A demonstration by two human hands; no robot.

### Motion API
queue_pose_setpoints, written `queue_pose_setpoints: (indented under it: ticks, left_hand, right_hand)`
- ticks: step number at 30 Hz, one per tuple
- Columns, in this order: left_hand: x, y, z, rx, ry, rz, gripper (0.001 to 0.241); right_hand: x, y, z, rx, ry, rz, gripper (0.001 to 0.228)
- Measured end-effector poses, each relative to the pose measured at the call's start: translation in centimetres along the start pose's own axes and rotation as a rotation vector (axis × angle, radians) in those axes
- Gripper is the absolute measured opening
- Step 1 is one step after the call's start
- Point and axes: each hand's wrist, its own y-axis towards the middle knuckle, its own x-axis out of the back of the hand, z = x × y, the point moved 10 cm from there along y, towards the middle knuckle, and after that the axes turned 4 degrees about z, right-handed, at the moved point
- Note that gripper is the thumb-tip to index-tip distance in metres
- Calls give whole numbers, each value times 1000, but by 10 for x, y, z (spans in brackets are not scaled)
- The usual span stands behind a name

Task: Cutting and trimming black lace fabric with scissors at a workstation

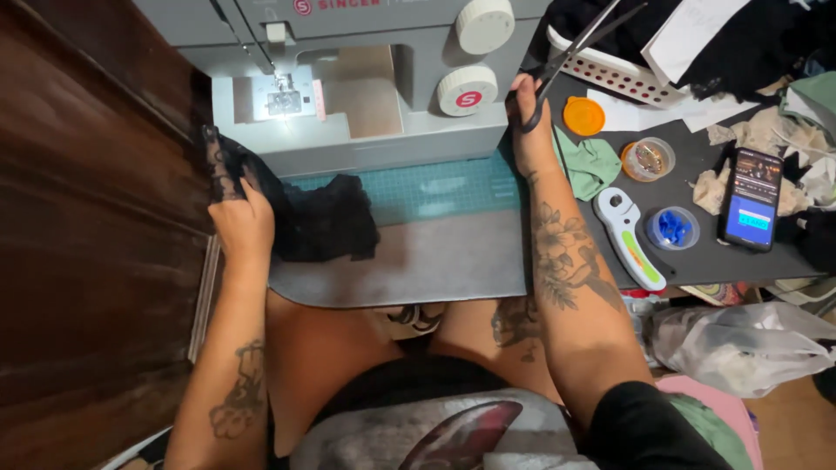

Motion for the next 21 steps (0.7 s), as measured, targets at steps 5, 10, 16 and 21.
queue_pose_setpoints:
  ticks: [5,10,16,21]
  left_hand:
    - [8,6,-13,70,-78,54,46]
    - [16,5,-19,-15,-134,-7,47]
    - [5,-12,2,-105,-93,-28,66]
    - [27,-17,-27,-132,-67,-50,65]
  right_hand:
    - [5,9,-16,-65,147,0,44]
    - [-16,9,27,63,-11,56,42]
    - [-6,6,16,-15,-56,13,47]
    - [-4,11,7,32,114,24,28]
